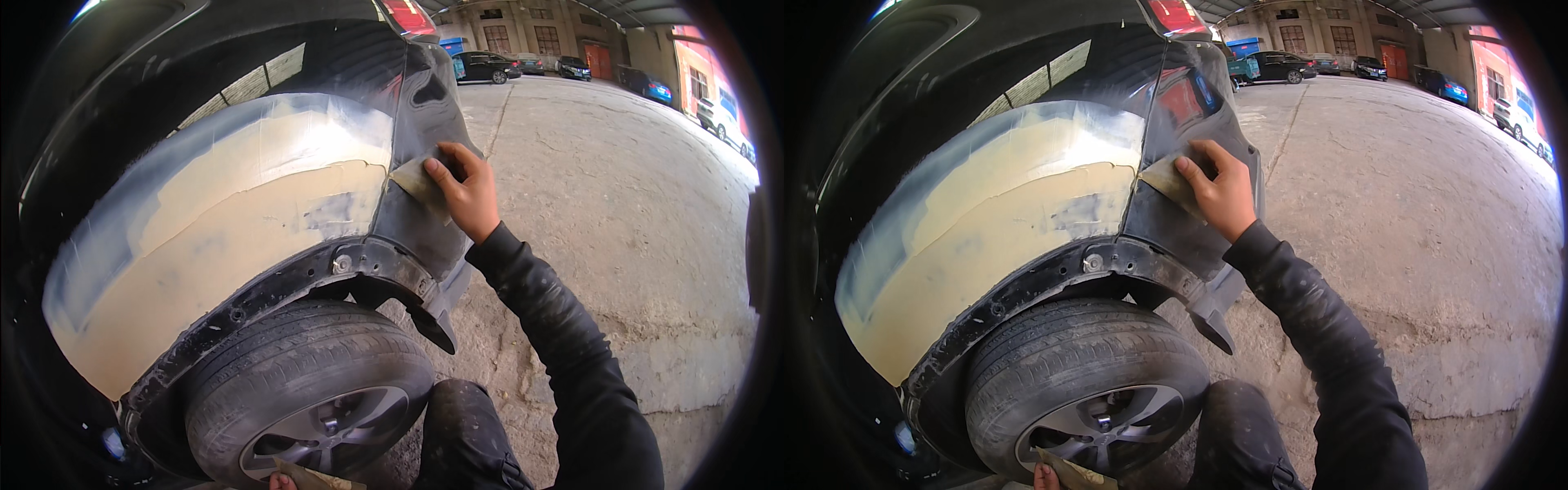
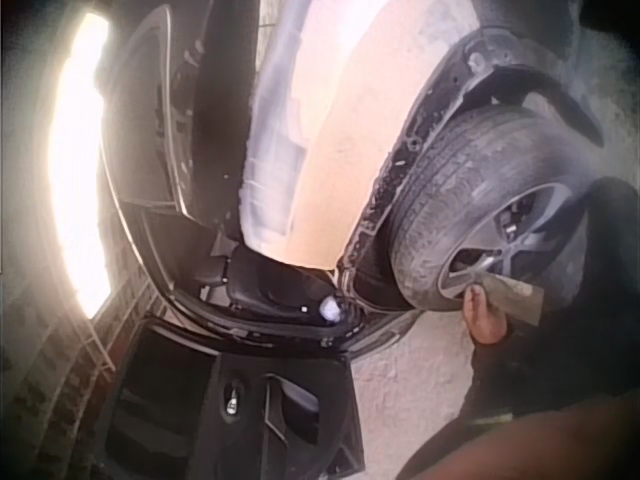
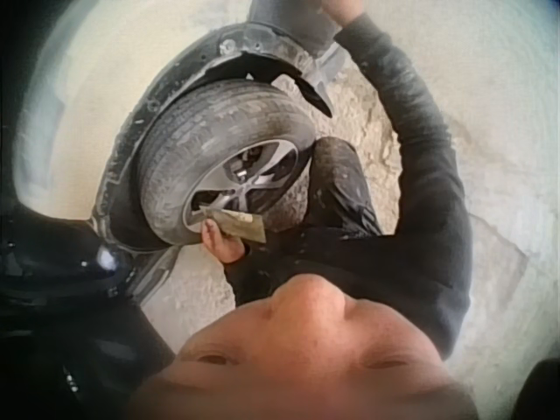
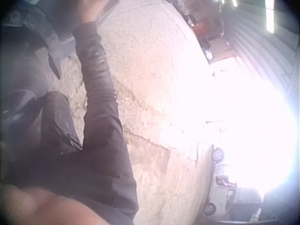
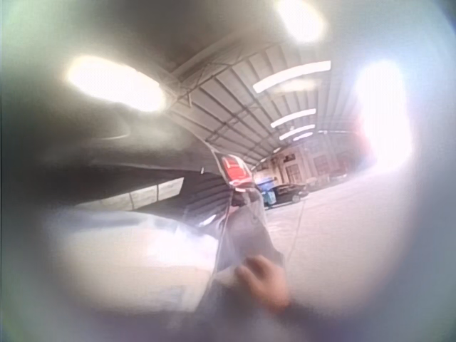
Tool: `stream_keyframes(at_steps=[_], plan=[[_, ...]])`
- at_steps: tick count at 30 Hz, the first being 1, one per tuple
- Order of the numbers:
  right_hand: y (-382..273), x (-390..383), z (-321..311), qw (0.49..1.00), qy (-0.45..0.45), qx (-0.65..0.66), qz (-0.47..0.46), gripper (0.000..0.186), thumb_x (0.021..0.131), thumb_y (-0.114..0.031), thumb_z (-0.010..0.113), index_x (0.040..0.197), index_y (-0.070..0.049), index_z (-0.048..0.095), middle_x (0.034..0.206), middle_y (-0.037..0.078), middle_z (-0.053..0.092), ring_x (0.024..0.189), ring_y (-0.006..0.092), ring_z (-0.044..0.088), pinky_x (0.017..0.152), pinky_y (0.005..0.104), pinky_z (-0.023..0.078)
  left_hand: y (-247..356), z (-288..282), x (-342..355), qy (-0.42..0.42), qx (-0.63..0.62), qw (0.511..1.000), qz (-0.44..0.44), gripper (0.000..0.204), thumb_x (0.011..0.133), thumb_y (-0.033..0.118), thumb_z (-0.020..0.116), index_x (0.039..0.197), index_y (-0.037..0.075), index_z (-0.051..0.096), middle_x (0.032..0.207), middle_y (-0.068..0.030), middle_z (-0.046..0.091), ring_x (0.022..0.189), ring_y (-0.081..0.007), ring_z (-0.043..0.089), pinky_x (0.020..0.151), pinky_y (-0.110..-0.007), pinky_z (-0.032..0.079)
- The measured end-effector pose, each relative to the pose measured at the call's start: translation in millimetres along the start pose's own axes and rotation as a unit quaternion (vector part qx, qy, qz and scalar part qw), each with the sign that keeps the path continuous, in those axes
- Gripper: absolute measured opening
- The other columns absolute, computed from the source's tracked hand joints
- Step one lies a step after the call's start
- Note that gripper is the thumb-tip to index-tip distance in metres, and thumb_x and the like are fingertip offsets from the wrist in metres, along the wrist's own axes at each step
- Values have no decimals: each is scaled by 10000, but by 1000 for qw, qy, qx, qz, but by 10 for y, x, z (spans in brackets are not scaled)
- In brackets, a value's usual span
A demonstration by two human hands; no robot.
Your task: The person applies beige body filler to the rear quarter panel of a black car using a metal spreader. They repeatedly spread and smooth the filler over the damaged area, working around the wheel arch and lower panel edge.
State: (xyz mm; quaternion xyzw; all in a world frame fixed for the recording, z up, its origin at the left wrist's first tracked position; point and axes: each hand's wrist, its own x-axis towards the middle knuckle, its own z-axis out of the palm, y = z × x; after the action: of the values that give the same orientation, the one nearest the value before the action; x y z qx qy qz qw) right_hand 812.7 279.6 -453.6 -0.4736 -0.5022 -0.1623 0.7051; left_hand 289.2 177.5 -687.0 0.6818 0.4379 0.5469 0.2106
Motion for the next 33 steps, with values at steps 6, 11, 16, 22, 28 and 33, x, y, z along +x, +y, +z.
stream_keyframes(at_steps=[6,11,16,22,28,33], plan=[[-36,-169,75,1000,10,23,-4,340,943,-188,740,1150,60,633,900,27,646,825,73,562,752,241,475,6,16,-7,-8,-39,999,-36,466,976,261,698,1349,-1,599,1176,-301,634,977,-464,640,861,-496,531],[-202,-408,22,1000,-25,11,11,279,950,-171,728,1111,35,631,907,17,631,815,68,549,728,229,456,10,18,-4,-16,-6,1000,17,444,981,223,687,1350,-7,596,1175,-304,632,976,-459,641,861,-493,531],[-833,-1182,-53,967,-50,219,120,153,992,-123,644,1026,25,658,900,105,694,862,136,648,783,303,527,8,95,-6,27,-9,999,25,413,980,111,669,1359,-27,581,1193,-307,630,988,-459,643,859,-491,537],[-1756,-2266,32,860,-318,390,79,183,981,-55,633,1113,52,702,1111,246,716,1081,382,685,979,501,511,278,336,99,87,63,992,71,302,994,79,633,1265,-50,601,1103,-246,650,899,-352,636,824,-392,530],[-1868,-2526,78,816,-429,385,45,268,988,-17,568,1210,64,695,1262,234,680,1285,453,575,1092,553,411,810,307,261,161,-254,946,-118,212,1051,159,539,984,-38,583,834,-41,589,734,-121,493,644,-292,423],[-1618,-2408,82,783,-582,216,-25,336,914,41,650,1250,47,673,1257,195,696,1211,371,645,1052,479,480,857,162,307,175,-331,916,-143,192,1045,148,546,1059,-33,612,858,-33,615,742,-105,524,653,-279,420]])
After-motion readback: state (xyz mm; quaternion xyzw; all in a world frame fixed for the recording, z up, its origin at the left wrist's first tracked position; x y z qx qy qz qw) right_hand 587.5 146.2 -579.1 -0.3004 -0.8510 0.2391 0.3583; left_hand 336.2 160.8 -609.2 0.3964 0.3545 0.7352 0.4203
